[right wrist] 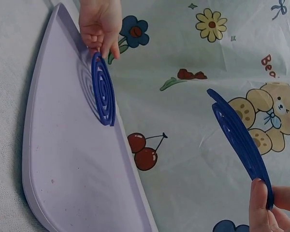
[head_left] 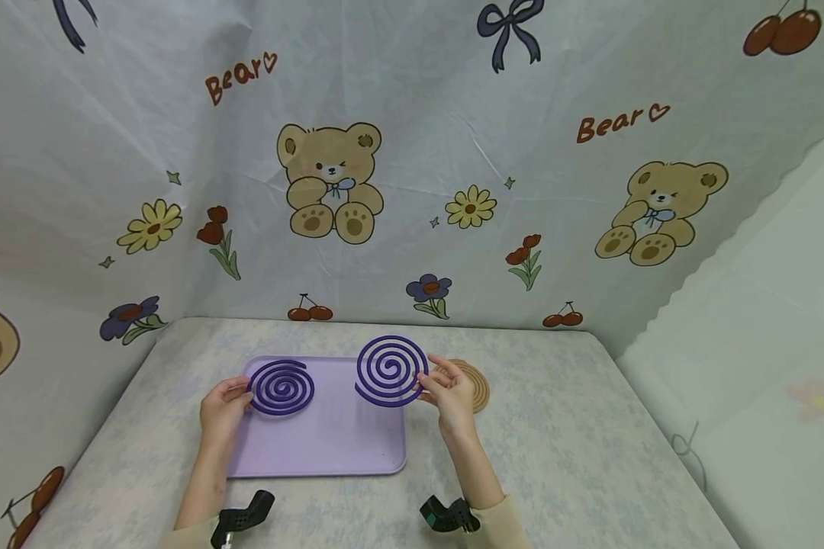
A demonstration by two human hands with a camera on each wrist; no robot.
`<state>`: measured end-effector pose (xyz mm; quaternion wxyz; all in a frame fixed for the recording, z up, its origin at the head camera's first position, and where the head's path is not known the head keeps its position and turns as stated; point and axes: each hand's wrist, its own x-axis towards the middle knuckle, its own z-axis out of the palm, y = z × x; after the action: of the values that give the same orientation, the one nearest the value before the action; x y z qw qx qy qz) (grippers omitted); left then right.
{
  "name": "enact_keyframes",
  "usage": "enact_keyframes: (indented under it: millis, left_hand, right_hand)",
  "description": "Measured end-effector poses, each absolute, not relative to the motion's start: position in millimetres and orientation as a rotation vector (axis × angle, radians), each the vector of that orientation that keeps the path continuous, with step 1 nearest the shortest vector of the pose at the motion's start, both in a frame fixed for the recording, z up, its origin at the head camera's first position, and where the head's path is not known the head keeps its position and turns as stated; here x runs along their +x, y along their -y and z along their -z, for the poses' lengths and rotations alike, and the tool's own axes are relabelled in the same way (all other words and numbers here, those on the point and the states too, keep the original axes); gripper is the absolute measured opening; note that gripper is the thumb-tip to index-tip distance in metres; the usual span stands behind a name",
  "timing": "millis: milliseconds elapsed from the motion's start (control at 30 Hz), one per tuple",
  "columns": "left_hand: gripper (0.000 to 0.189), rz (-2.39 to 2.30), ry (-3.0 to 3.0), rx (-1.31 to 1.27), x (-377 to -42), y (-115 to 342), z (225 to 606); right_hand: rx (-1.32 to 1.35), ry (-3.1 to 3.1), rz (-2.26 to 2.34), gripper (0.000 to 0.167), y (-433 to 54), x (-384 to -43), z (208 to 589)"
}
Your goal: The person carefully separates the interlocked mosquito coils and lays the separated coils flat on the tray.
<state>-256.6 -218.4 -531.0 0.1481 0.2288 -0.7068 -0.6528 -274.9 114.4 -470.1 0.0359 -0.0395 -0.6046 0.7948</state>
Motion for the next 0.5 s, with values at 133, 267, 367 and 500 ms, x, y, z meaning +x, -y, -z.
enact_keyframes:
  millis: [133, 267, 367, 500]
  left_hand:
    - [0.031, 1.812, 2.031, 0.665, -256.8, 217.6, 533.4]
    - [0.028, 1.733, 2.049, 0.661, -255.3, 217.7, 534.3]
    - [0.026, 1.651, 2.086, 0.665, -253.8, 216.7, 532.4]
    - [0.025, 1.496, 2.166, 0.68, -252.7, 215.8, 528.7]
  right_hand:
    - [-0.125, 1.857, -2.434, 0.045, -114.3, -274.5, 469.5]
    - [-0.107, 1.866, -2.424, 0.043, -114.1, -274.1, 470.1]
    - [-0.093, 1.871, -2.42, 0.044, -114.1, -274.0, 470.9]
    - [-0.105, 1.866, -2.424, 0.043, -113.2, -274.5, 471.6]
